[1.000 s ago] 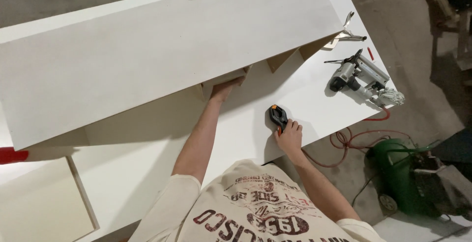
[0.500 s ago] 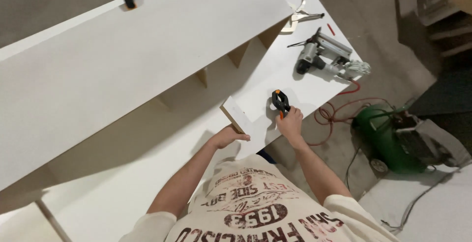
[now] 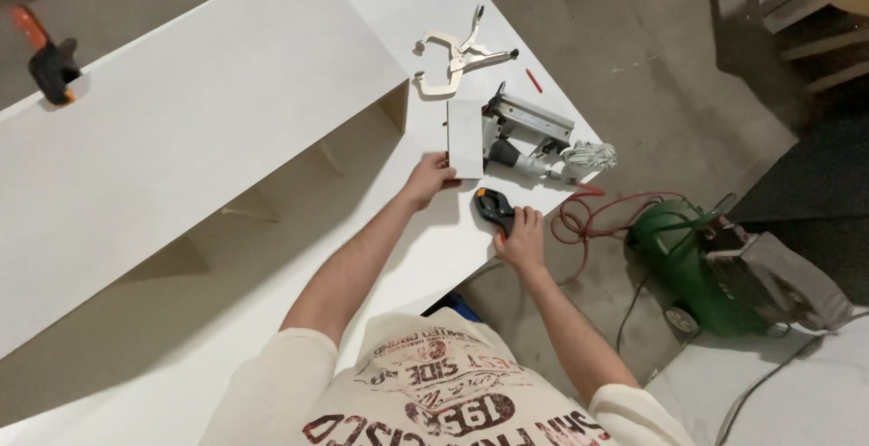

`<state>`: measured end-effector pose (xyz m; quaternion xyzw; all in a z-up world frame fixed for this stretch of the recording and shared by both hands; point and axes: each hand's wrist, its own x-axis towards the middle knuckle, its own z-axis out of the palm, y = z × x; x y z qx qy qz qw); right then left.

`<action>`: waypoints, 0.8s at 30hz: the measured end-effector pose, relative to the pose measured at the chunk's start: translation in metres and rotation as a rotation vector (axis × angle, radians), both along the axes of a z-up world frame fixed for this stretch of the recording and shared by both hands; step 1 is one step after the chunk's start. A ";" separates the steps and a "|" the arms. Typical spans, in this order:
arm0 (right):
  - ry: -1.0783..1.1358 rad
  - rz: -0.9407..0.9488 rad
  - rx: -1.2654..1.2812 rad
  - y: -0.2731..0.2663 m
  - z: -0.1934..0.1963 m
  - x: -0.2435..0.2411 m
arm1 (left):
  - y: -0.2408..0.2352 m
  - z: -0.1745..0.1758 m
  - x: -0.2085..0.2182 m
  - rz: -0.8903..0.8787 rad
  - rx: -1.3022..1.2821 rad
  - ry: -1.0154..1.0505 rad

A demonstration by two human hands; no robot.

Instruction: Measuring, positioning, and securing wooden dividers into a frame using clamps and a pneumatic nail gun.

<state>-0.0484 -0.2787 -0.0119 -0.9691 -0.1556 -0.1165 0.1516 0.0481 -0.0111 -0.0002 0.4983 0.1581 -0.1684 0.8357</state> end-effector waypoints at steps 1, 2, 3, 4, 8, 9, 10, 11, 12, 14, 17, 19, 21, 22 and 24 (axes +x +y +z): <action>-0.007 0.037 -0.001 -0.004 -0.001 0.005 | -0.007 0.000 0.024 0.051 -0.015 -0.005; -0.004 0.037 0.002 -0.007 -0.002 0.009 | -0.008 -0.009 0.041 0.052 -0.012 -0.003; 0.015 0.062 0.033 -0.009 -0.003 0.013 | -0.010 -0.017 0.057 0.078 0.022 0.008; 0.034 0.087 0.064 -0.011 -0.004 0.015 | -0.010 -0.026 0.072 0.104 0.057 0.019; 0.055 0.152 0.112 -0.015 0.002 0.017 | -0.002 -0.052 0.103 0.141 0.146 0.071; 0.064 0.183 0.182 -0.014 0.006 0.018 | 0.000 -0.051 0.108 0.173 0.137 0.073; 0.073 0.213 0.251 -0.013 0.010 0.018 | 0.003 -0.049 0.112 0.206 0.128 0.075; 0.072 0.221 0.254 -0.014 0.018 0.027 | 0.004 -0.065 0.121 0.214 0.130 0.073; 0.059 0.219 0.303 -0.014 0.026 0.035 | 0.006 -0.082 0.129 0.241 0.149 0.076; 0.053 0.232 0.353 -0.015 0.043 0.062 | 0.006 -0.082 0.130 0.284 0.167 0.082; -0.022 0.183 0.329 -0.012 0.067 0.139 | 0.002 -0.051 0.129 0.257 0.339 0.162; -0.032 0.089 0.266 -0.002 0.073 0.203 | 0.003 -0.063 0.132 0.276 0.485 0.185; -0.071 0.089 0.217 0.010 0.061 0.268 | -0.004 -0.009 0.112 0.206 0.600 0.223; -0.113 0.079 0.167 0.019 0.055 0.300 | -0.007 0.018 0.101 0.125 0.713 0.259; 0.020 0.087 0.089 0.043 0.047 0.346 | -0.012 0.027 0.081 0.073 0.820 0.263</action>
